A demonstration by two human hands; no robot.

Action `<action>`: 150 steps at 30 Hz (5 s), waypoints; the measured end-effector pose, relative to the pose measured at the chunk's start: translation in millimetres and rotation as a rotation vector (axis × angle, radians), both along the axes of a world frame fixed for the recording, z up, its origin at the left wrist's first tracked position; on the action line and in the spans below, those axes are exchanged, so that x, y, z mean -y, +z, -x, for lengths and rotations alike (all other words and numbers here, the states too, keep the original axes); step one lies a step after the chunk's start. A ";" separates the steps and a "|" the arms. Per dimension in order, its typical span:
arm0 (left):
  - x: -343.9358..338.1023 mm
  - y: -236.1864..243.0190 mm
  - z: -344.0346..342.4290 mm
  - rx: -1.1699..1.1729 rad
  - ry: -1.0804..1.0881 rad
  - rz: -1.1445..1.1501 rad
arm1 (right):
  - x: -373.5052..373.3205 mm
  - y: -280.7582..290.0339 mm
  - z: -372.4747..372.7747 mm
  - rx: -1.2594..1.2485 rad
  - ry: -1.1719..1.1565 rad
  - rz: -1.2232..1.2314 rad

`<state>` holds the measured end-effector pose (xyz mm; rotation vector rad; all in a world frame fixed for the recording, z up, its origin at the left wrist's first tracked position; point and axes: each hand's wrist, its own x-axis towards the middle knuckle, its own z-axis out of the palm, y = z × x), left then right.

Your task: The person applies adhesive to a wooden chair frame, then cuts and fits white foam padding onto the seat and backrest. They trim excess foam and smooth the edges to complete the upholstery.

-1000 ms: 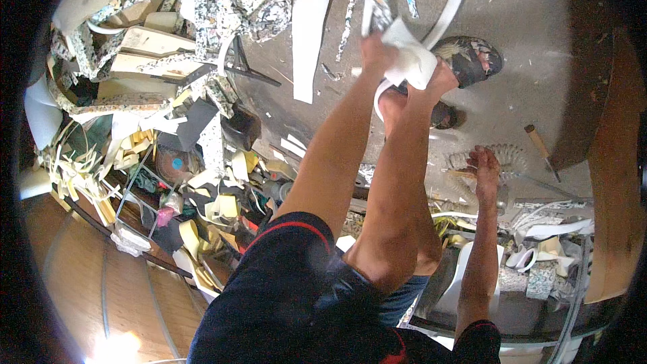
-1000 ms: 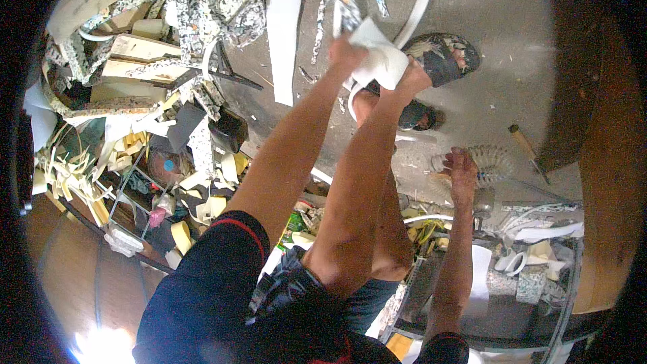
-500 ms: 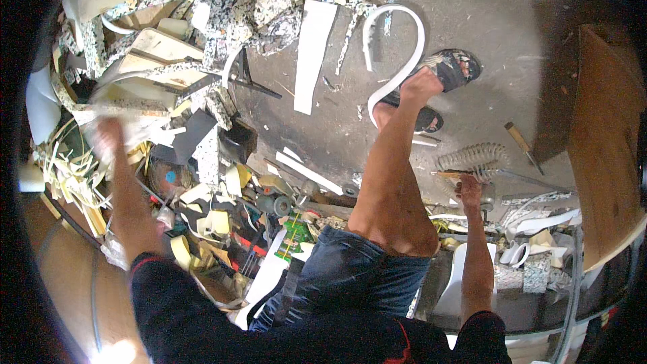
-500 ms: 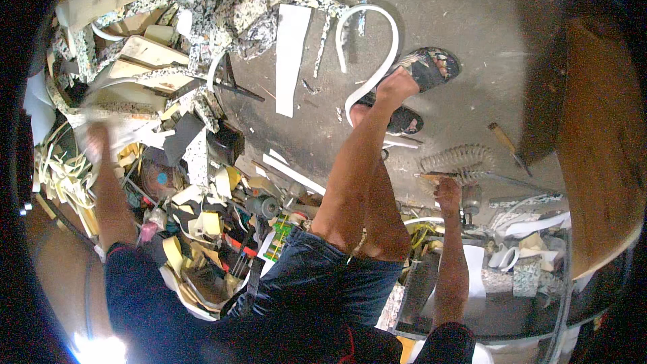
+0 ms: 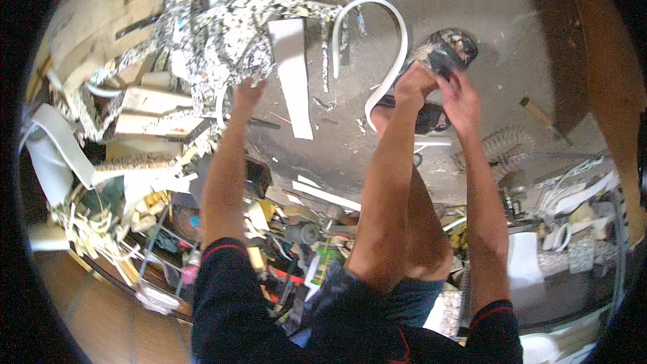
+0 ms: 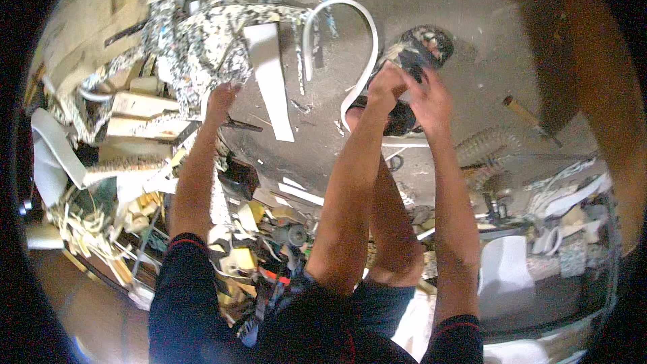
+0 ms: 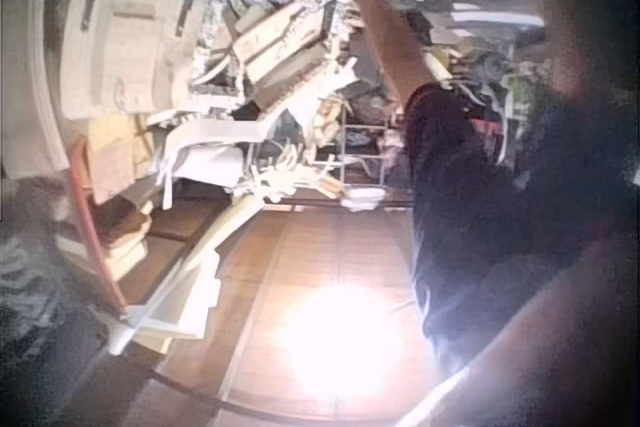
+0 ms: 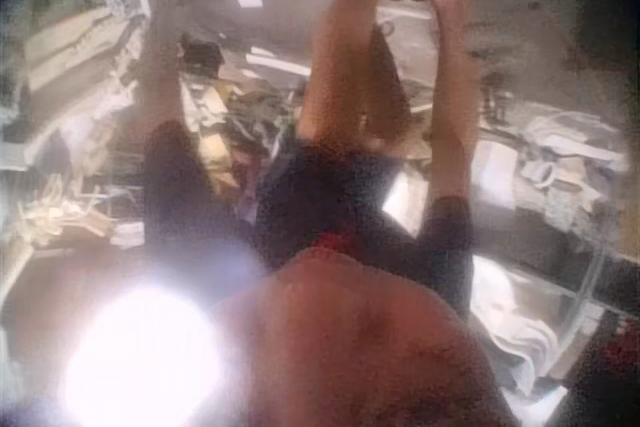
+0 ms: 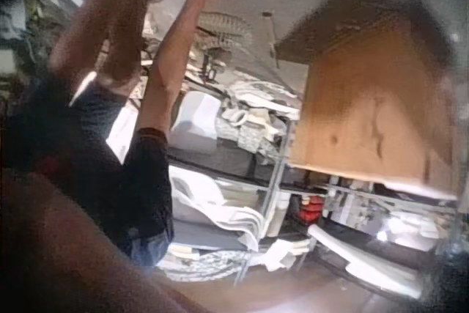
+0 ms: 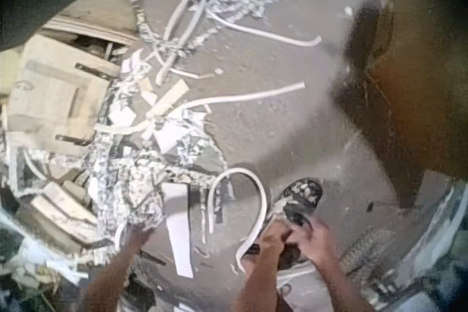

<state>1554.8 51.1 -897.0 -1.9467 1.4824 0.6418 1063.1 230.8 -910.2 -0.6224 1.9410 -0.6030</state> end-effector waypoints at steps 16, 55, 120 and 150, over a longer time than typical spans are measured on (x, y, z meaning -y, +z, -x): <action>0.9 18.2 35.2 0.071 0.178 0.278 | 89.9 -108.1 -111.5 -0.202 0.182 -0.015; -75.2 165.7 582.1 -1.187 0.378 -0.741 | -124.7 189.3 90.9 0.913 -0.959 0.502; -24.7 315.9 858.4 -1.417 0.645 -0.266 | -230.8 425.8 600.7 -0.792 -0.094 -0.209; -17.3 299.2 869.1 -1.390 0.688 -0.154 | -236.4 379.2 604.9 -0.632 -0.249 -0.140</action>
